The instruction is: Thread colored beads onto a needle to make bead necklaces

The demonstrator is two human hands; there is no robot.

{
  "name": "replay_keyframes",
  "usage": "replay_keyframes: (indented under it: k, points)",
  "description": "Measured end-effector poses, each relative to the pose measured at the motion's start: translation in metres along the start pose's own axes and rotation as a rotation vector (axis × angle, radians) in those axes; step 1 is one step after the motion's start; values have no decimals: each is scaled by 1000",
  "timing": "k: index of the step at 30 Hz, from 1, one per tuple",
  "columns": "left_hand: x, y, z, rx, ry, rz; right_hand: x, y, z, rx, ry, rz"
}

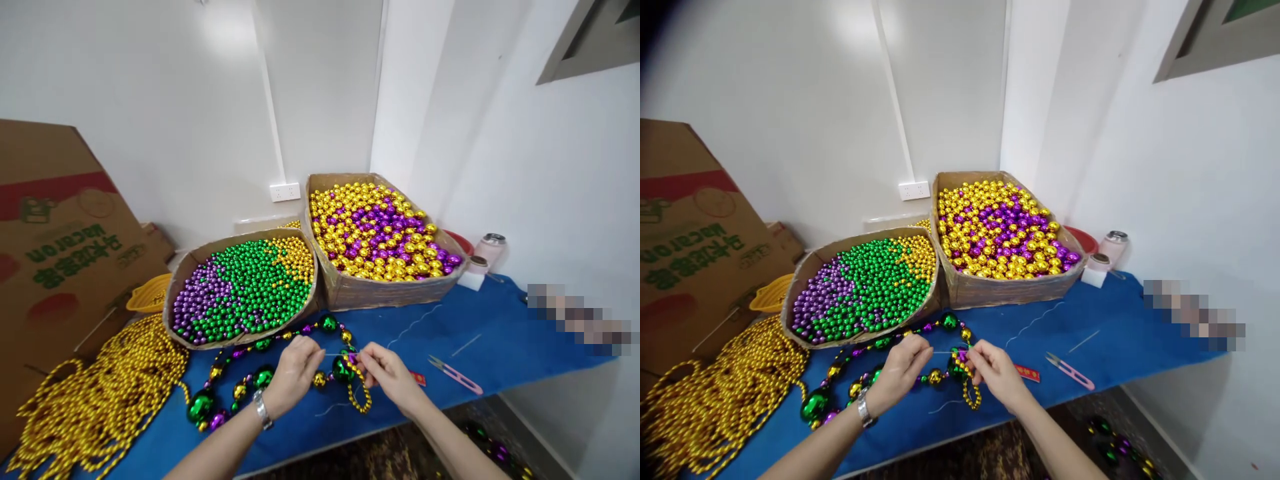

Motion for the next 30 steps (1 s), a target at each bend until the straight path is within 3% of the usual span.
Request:
replay_keyframes:
  k: [3, 5, 8, 12, 15, 17, 20, 27, 30]
  points:
    - [-4, 8, -6, 65, -266, -508, 10, 6, -2, 23, 24, 65]
    - [1, 14, -4, 131, -318, -803, 14, 8, -3, 42, 34, 136]
    - [6, 19, 5, 213, -303, -1011, 10, 5, -4, 85, 26, 258]
    - [13, 23, 16, 237, -257, -1092, -16, 2, -6, 61, -12, 640]
    - [24, 21, 27, 236, -218, -1144, -45, 7, -7, -65, -59, 940]
    - [34, 16, 34, 242, -176, -1158, -61, 10, -7, -136, -77, 988]
    - [42, 9, 39, 227, -139, -1138, -69, 10, -7, -139, -104, 861]
    - [10, 16, 11, 109, -233, -942, -29, 6, -10, -35, -75, 467]
    - [13, 10, 15, 90, -166, -783, -33, 2, -11, -11, -77, 345]
Point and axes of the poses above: each hand's wrist, its own z-axis towards the middle knuckle, its own y-axis out of the palm, x = y × z, the point moved 4 cm from there along z, towards the middle knuckle, and after that the axes turned 10 degrees about y, right-handed, at the moved point
